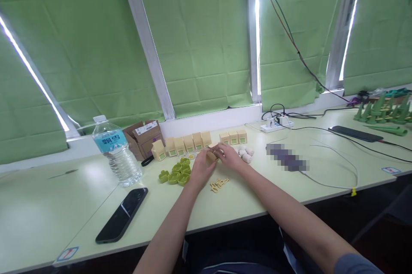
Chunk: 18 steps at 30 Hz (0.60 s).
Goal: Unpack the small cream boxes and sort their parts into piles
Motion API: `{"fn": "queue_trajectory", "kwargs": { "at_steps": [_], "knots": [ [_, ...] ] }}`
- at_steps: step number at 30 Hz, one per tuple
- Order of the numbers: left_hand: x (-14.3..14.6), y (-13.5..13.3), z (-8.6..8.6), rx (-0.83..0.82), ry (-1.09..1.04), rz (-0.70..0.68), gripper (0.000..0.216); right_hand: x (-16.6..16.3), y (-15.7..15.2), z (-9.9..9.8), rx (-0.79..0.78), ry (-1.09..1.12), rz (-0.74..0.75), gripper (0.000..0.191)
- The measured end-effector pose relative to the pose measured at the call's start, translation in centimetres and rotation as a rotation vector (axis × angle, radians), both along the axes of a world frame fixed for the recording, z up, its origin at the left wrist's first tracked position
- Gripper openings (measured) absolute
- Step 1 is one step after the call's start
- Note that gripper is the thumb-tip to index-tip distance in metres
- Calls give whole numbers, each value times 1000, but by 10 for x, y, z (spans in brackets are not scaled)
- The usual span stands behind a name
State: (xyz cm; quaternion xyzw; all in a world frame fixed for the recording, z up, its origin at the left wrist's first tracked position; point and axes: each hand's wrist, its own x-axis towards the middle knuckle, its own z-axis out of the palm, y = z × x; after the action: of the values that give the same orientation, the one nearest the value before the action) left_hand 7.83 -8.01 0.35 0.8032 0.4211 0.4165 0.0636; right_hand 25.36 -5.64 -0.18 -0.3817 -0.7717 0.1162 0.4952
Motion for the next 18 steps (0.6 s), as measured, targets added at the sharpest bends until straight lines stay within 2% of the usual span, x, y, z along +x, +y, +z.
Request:
{"fn": "queue_trajectory", "kwargs": {
  "at_steps": [3, 8, 14, 18],
  "knots": [
    [0, -1, 1, -50, -19, 48, 39, -1, 1, 1, 27, 86, 5, 15],
    [2, -7, 6, -142, -70, 75, 48, -2, -1, 2, -33, 184, 32, 20],
    [2, -9, 8, -125, -82, 34, 59, -3, -5, 7, -10, 302, 23, 21],
    [1, -6, 5, -142, -56, 71, 62, -2, -9, 11, 26, 390, -13, 21]
  ]
}}
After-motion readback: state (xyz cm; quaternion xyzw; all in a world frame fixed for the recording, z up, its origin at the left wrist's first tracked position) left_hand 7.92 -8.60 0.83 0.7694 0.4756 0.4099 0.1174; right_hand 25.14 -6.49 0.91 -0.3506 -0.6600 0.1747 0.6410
